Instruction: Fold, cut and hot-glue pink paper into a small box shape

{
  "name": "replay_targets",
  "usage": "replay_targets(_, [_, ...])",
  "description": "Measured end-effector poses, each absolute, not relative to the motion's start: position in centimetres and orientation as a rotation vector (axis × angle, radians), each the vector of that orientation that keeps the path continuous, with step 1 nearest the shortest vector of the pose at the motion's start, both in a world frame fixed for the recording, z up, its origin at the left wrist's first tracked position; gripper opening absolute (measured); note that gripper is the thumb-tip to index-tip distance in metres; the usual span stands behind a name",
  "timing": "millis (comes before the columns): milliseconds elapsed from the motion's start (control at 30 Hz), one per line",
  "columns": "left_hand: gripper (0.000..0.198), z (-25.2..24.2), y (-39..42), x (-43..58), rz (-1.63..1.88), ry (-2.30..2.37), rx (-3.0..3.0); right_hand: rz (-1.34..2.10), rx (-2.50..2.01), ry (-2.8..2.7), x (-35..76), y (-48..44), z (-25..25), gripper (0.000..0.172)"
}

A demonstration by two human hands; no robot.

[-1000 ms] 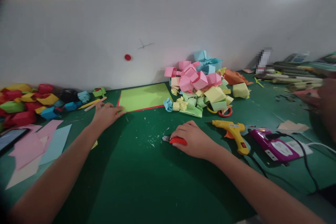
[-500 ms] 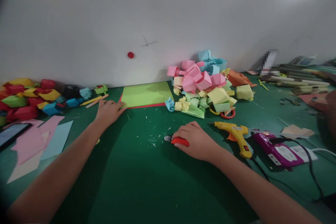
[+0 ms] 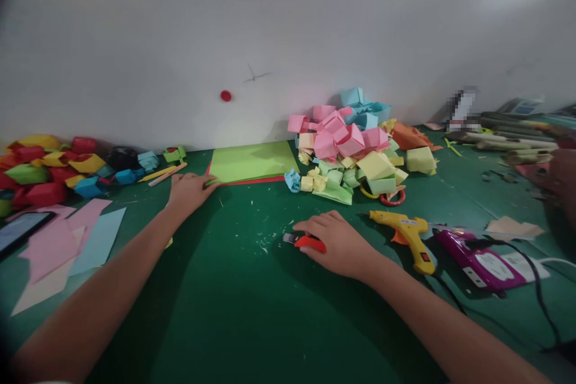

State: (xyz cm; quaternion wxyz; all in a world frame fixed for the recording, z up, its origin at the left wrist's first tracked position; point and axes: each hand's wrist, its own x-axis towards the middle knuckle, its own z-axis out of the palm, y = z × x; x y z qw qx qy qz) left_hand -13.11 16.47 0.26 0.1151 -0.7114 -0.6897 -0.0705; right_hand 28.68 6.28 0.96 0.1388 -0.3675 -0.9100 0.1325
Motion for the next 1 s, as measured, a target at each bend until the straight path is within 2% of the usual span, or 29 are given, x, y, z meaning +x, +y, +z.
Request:
replay_targets(333, [0.038,2.0,15.8,-13.1,-0.377,-2.046,-2.094,0.396,-1.107,-2.59,28.8,6.4,0.7,0.038])
replay_targets(500, [0.048,3.7,16.0,-13.3,-0.377,-2.03,-2.119,0.387,-1.135,-2.572,28.9,6.5,0.6,0.038])
replay_targets(667, [0.069,2.5,16.2,-12.9,-0.147,-2.006,-2.233,0.401,-1.116,-2.591,28.9,6.6,0.7,0.035])
replay_targets(867, [0.05,1.9,16.2,-13.0,0.018,-1.981,-2.249,0.431,-1.139,-2.599,28.9,6.8,0.4,0.036])
replay_targets(1000, [0.055,3.4,16.0,-13.0,0.079,-1.998,-2.29,0.436,-1.153,-2.594,28.9,6.9,0.3,0.035])
